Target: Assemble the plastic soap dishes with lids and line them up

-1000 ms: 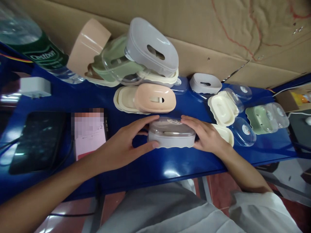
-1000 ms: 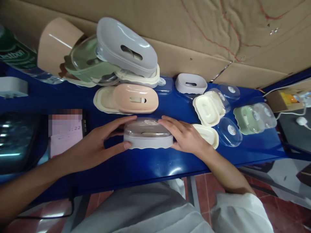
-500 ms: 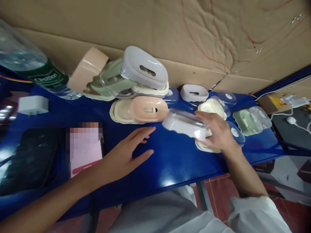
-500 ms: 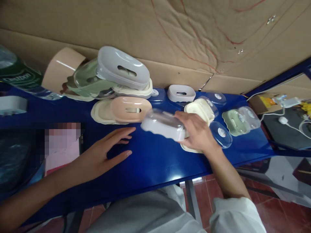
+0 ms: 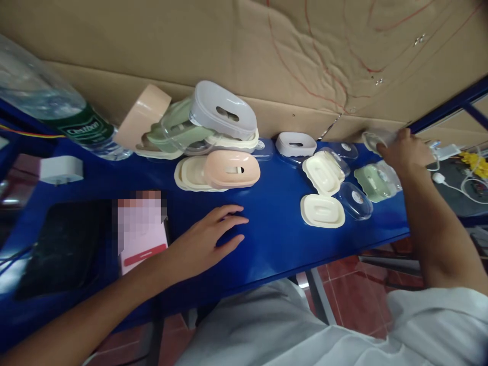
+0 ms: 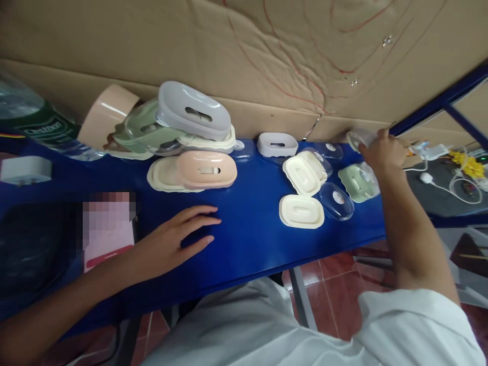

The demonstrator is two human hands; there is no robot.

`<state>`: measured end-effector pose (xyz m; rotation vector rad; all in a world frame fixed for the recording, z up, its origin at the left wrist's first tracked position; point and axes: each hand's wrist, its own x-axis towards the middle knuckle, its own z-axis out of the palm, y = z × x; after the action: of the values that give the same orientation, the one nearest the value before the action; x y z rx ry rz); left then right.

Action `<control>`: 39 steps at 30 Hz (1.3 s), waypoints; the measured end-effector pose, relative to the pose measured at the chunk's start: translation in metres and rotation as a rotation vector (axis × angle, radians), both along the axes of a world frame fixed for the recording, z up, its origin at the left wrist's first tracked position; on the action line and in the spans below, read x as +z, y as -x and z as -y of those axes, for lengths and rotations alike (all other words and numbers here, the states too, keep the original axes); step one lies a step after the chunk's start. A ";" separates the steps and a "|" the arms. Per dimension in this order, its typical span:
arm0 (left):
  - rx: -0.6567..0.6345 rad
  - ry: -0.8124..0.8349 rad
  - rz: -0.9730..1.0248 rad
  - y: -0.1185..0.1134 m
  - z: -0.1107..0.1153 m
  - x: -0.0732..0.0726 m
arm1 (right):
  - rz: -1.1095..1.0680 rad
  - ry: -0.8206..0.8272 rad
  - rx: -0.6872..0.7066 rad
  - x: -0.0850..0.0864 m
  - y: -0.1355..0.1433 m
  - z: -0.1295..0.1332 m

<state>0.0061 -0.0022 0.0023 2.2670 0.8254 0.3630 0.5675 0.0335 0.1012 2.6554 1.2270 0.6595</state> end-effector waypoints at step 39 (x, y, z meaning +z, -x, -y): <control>0.279 -0.787 -0.225 0.004 -0.020 0.007 | -0.679 -0.008 1.579 -0.061 0.260 0.059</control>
<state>0.0024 0.0173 0.0092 2.9543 1.2888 0.6581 0.3076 -0.0257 0.0405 1.3306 3.3441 -0.2597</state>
